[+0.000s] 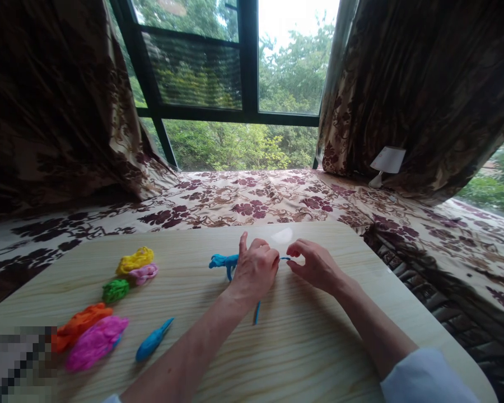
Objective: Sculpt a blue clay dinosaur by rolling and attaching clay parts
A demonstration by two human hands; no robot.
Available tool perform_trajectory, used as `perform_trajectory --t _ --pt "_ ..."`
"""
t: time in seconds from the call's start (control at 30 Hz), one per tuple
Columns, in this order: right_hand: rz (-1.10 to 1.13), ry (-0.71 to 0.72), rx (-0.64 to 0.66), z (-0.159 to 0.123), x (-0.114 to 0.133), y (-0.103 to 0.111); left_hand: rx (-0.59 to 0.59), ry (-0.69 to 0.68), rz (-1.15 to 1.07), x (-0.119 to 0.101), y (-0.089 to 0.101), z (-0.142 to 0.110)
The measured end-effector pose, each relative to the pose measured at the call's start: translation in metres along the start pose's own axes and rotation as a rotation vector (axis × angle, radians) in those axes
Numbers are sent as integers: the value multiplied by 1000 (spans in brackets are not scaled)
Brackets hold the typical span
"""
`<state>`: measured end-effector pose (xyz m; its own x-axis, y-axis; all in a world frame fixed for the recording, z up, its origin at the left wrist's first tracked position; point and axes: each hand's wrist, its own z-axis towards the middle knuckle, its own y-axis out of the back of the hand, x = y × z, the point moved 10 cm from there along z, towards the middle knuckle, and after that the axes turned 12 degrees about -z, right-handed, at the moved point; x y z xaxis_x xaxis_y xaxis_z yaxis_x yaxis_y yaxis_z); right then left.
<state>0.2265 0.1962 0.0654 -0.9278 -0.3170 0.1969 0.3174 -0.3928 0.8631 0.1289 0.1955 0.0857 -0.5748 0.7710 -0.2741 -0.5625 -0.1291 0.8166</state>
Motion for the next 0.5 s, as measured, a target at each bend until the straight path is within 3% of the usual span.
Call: perform_trajectory --t 0.5 --pt "-51 64 -4 0 6 1 11 19 -26 1 -1 -1"
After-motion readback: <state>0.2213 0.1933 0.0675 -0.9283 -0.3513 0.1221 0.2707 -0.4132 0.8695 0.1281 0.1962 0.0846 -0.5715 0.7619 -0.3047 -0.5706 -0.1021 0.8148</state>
